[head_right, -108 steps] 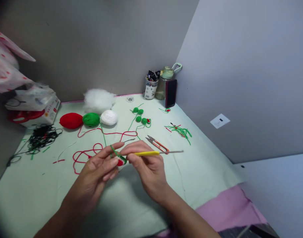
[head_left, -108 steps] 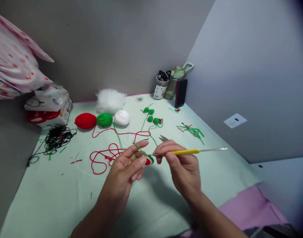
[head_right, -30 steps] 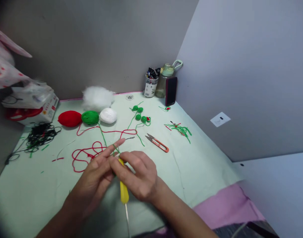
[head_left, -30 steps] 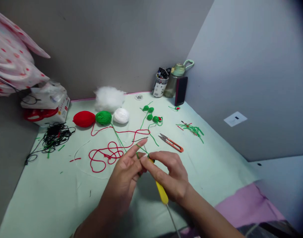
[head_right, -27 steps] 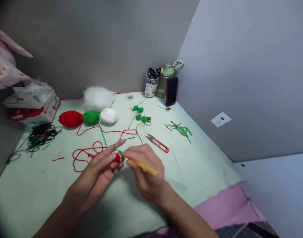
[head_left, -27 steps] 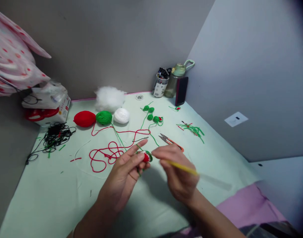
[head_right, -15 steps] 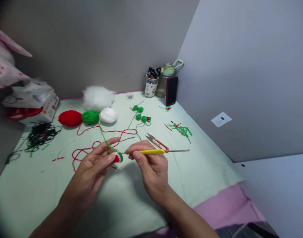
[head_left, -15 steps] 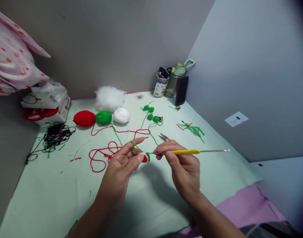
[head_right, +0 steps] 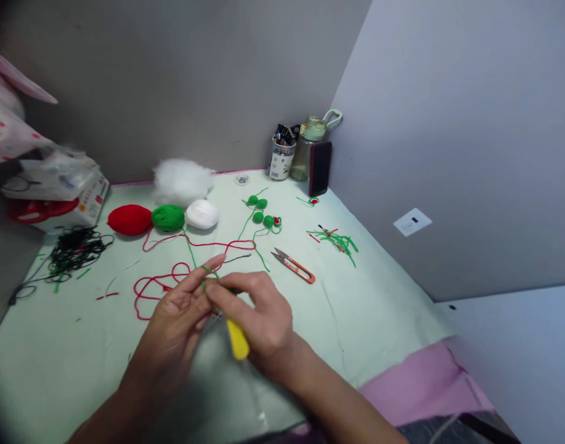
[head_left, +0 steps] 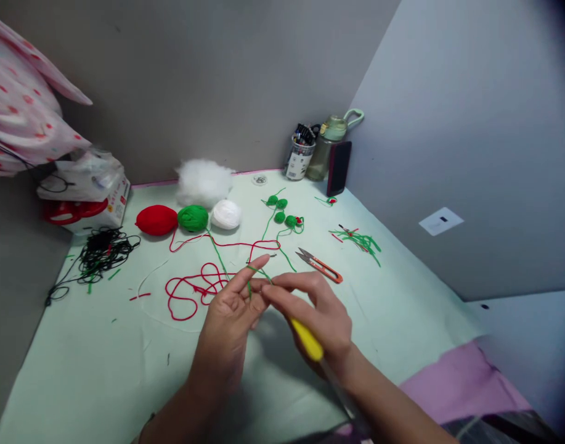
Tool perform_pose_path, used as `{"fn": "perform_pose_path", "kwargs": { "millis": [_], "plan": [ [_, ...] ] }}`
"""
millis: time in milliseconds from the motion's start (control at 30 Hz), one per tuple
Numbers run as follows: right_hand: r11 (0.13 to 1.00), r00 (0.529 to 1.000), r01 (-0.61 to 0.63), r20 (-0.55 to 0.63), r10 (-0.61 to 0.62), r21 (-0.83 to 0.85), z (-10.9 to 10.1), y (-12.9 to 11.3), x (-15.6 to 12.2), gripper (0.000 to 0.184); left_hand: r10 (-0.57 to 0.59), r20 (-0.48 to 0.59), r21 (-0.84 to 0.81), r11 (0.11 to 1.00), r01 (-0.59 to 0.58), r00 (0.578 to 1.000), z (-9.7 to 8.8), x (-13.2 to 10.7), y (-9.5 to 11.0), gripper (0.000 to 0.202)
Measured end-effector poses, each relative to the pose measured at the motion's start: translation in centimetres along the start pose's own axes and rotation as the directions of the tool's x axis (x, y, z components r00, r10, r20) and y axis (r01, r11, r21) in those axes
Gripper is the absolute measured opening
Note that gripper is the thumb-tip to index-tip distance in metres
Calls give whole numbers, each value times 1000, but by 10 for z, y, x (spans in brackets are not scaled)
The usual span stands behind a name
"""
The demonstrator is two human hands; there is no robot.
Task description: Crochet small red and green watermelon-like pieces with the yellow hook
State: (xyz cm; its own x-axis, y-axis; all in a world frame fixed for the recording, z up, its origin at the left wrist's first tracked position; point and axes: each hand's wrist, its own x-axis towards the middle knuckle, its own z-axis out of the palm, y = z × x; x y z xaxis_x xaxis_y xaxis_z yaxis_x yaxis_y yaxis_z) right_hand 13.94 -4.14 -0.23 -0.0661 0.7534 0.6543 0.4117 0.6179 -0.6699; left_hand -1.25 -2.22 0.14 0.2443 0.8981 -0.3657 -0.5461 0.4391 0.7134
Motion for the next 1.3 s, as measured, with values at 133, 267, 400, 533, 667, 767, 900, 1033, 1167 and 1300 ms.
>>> {"fn": "perform_pose_path", "kwargs": {
  "millis": [133,267,400,533,667,767,900,1033,1167,1300],
  "plan": [
    [982,988,-122,-72,133,143,-6,6,5,27,-110,30,-111,987,112,994,0,2,8,38],
    [816,925,-317,-35,380,483,-8,10,12,18,-32,4,-21,999,32,999,-1,1,12,36],
    [800,921,-357,38,388,482,-4,10,11,13,51,21,134,989,-53,998,-1,1,7,34],
    [684,878,-416,67,475,599,-6,14,11,16,62,25,193,979,-65,998,-2,1,6,35],
    [681,878,-418,74,473,601,-10,12,13,22,56,-6,204,978,-54,998,-2,-2,9,36],
    [826,926,-343,13,378,447,-11,5,10,20,76,-14,232,970,-71,997,-1,-4,9,35],
    [989,998,-49,-19,52,139,-10,1,5,23,167,-28,267,951,-154,986,-2,-3,4,35],
    [964,972,227,87,-216,-141,-6,4,1,23,228,-38,279,937,-209,973,-2,-2,0,41],
    [903,954,298,137,-268,-310,-7,3,0,30,171,-29,154,974,-164,985,0,-2,1,54],
    [949,973,228,76,-217,-216,-11,0,4,32,-103,60,-60,993,106,993,-1,-2,10,52]
  ]
}}
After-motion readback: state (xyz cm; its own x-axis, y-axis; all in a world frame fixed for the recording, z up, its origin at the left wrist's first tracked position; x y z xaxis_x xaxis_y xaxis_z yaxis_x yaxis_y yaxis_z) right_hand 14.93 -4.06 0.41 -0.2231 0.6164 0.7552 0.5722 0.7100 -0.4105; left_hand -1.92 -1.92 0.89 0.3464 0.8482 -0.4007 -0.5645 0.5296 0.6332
